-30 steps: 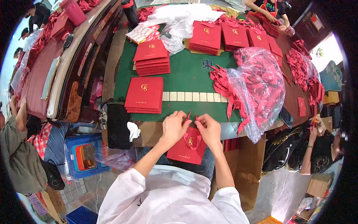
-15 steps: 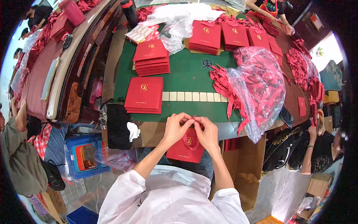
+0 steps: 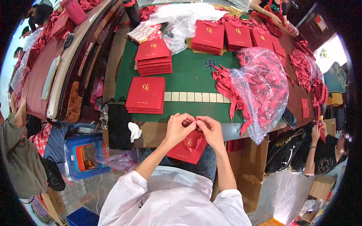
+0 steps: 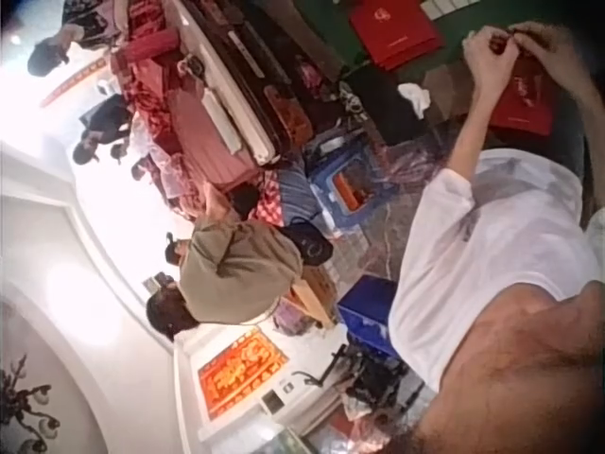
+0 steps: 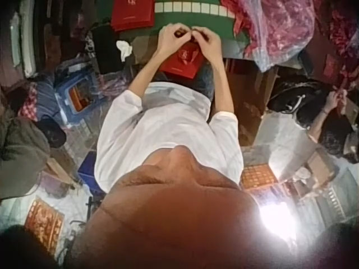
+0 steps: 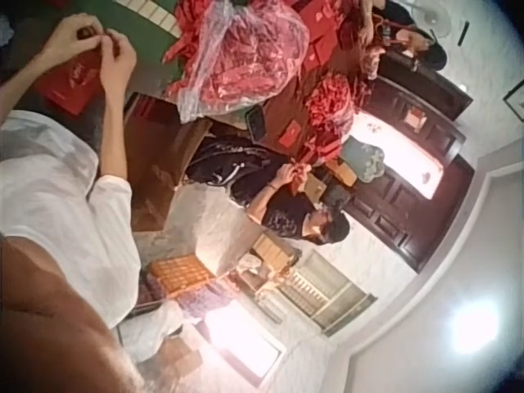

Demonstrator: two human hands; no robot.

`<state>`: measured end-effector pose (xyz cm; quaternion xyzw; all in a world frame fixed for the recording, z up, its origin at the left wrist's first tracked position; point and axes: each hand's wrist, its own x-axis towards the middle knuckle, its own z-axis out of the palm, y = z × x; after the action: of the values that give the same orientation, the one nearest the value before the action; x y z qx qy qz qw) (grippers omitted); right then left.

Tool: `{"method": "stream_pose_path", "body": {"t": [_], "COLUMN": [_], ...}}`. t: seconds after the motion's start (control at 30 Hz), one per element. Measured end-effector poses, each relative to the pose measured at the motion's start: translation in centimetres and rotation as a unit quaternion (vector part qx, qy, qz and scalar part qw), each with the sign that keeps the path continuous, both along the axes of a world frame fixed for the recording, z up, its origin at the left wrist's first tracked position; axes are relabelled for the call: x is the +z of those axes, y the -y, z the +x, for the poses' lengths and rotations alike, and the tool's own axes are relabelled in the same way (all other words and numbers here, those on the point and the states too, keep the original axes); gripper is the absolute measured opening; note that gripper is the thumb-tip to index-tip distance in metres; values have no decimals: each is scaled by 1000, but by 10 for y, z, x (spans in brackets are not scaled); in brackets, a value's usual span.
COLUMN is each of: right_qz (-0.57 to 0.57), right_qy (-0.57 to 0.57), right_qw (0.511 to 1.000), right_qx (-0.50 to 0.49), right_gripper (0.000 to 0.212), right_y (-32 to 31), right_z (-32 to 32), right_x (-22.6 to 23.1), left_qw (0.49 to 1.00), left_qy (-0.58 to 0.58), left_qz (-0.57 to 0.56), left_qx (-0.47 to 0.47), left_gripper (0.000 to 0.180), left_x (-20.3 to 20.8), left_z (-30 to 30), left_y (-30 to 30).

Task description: The person threads red ribbons through holes in red gift bags and ties them by hand to create handles.

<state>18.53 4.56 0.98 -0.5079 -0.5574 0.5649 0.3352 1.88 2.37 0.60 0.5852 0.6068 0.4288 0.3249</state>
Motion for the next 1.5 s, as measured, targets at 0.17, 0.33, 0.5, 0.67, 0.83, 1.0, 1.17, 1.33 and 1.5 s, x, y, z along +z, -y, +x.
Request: {"method": "stream_pose_path", "body": {"t": [0.17, 0.33, 0.5, 0.67, 0.83, 1.0, 1.17, 1.33, 1.5], "right_qz": [-6, 7, -45, 16, 24, 40, 34, 36, 48], "right_qy": [-40, -42, -76, -36, -42, -54, -54, -45, -10], "right_qw": [999, 999, 996, 999, 999, 998, 998, 998, 999], "right_qx": [4, -6, -21, -22, 7, 3, 8, 3, -12], "right_gripper": [18, 15, 14, 16, 15, 17, 14, 13, 16], "right_y": [-5, -10, -19, -29, -35, -33, -37, -44, -58], "right_z": [1, 4, 11, 13, 12, 8, 14, 10, 8], "right_x": [-4, -2, 14, 3, 13, 17, 26, 13, -14], "left_qw": [999, 994, 986, 955, 955, 964, 952, 956, 958], "left_qy": [-23, -85, 102, 185, 166, 137, 189, 187, 170], "left_qz": [20, 33, -56, -137, -151, -117, -121, -99, -125], "left_qx": [-14, -66, -122, -188, -196, -195, -207, -205, -196], "left_gripper": [14, 20, 65, 72, 68, 67, 62, 60, 63], "left_x": [-3, 1, -1, 7, 28, 33, 26, 26, 29], "left_z": [-1, -8, -31, -29, -39, -43, -44, -46, -41], "left_y": [-1, -1, 14, 36, 52, 60, 73, 73, 66]}}
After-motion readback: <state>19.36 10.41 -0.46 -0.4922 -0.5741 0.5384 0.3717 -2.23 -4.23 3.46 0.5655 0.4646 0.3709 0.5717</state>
